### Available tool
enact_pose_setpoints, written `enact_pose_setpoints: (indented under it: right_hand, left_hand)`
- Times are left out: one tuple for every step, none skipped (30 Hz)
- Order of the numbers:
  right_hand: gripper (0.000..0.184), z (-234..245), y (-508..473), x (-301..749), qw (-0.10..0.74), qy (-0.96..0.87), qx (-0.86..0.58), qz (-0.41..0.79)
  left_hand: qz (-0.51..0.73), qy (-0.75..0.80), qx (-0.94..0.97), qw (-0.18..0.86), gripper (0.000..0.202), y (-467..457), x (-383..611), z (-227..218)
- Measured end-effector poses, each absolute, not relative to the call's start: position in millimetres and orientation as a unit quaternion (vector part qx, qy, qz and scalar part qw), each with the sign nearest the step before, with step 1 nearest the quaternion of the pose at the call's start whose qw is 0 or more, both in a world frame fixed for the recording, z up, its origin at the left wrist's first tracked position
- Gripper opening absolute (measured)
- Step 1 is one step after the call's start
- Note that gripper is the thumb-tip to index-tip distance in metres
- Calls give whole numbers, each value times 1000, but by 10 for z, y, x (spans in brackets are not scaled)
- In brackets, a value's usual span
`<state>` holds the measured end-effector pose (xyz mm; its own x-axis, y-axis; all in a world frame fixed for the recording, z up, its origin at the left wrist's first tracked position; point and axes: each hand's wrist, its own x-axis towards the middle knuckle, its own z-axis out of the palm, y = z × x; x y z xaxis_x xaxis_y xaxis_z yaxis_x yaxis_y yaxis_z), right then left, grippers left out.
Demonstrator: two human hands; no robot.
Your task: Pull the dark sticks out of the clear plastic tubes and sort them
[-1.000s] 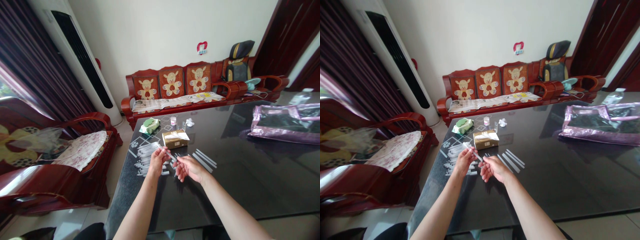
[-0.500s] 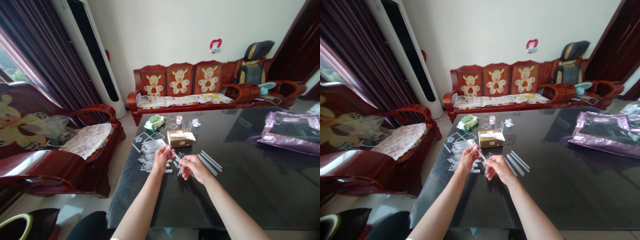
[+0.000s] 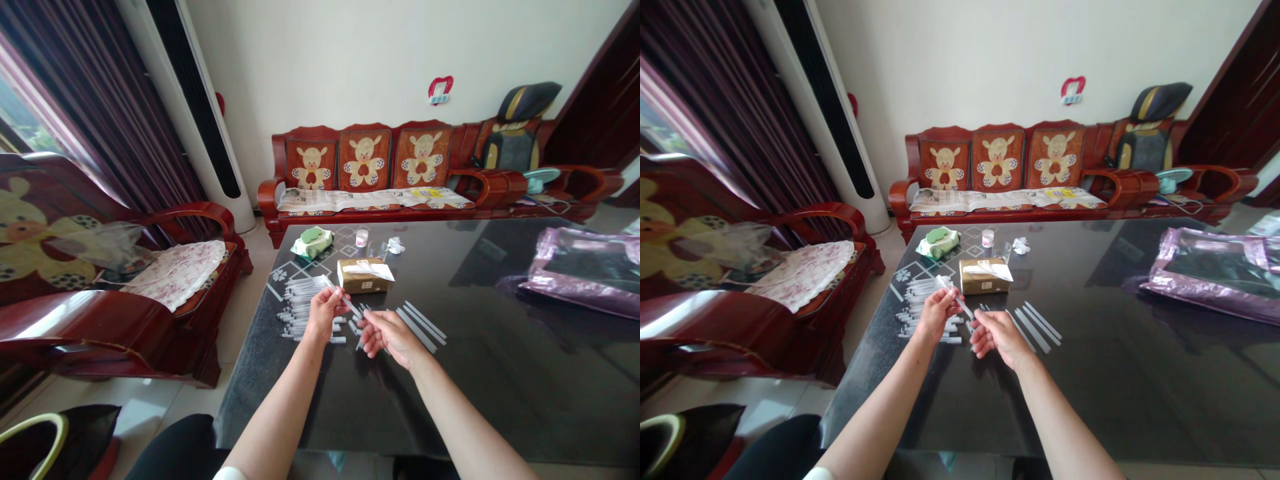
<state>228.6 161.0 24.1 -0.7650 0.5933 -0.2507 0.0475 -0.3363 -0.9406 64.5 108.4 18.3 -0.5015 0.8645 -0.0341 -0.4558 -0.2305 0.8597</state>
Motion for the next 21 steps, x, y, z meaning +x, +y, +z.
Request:
enact_pose_setpoints:
  right_hand:
    - [41,245,1608,2287,170,-546,-287,768]
    - [42,250,1606,2287,166,-547,-279,772]
    - [41,255,1605,2286,167,-548,-272,773]
    - [38,259,1605,2285,175,-550,-268,771]
    - [34,261,1605,2283,186,-551,-269,768]
    - [31,261,1607,2282,197,-549,-274,765]
    - [30,260,1608,2281,205,-546,-280,762]
    - [30,258,1610,2280,207,-542,-286,763]
    - [31,255,1611,2279,202,-538,-289,766]
    - [34,251,1611,2279,193,-535,-288,770]
    - [37,246,1612,2278,185,-535,-285,774]
    - [39,240,1612,2278,182,-537,-279,775]
    - [39,234,1613,2277,185,-539,-274,775]
    - [36,228,1614,2277,195,-541,-271,772]
    - [33,223,1614,2278,207,-542,-270,769]
    - [31,220,1614,2278,215,-540,-271,767]
    - [31,218,1614,2279,215,-536,-273,769]
    - [33,218,1612,2279,208,-533,-274,773]
    - [35,218,1610,2279,196,-530,-273,778]
    - [38,219,1607,2279,183,-530,-269,783]
    - [40,219,1606,2279,174,-532,-264,785]
  left_hand:
    - [749,437,235,440,37,1086,643,182]
    - [748,438,236,439,37,1088,642,184]
    - [747,438,238,439,37,1088,642,188]
    - [746,439,240,439,37,1088,643,194]
    - [745,438,242,440,37,1087,645,200]
    - [745,437,244,441,37,1087,646,207]
    - [746,434,245,442,36,1088,648,212]
    - [747,432,246,442,36,1089,650,216]
    - [748,431,245,442,36,1091,651,218]
    - [748,431,245,441,36,1094,652,219]
    - [748,433,244,440,36,1096,653,218]
    - [747,435,243,440,37,1097,654,217]
    - [746,437,243,440,37,1097,655,215]
    - [745,439,244,440,37,1097,655,215]
    - [744,439,245,440,36,1095,655,216]
    - [743,439,247,441,36,1094,654,219]
    - [743,438,248,441,36,1093,653,222]
    - [743,438,249,441,36,1092,652,225]
    - [744,437,248,440,36,1092,650,228]
    - [743,438,248,440,36,1092,647,231]
    - [743,439,248,440,36,1093,645,232]
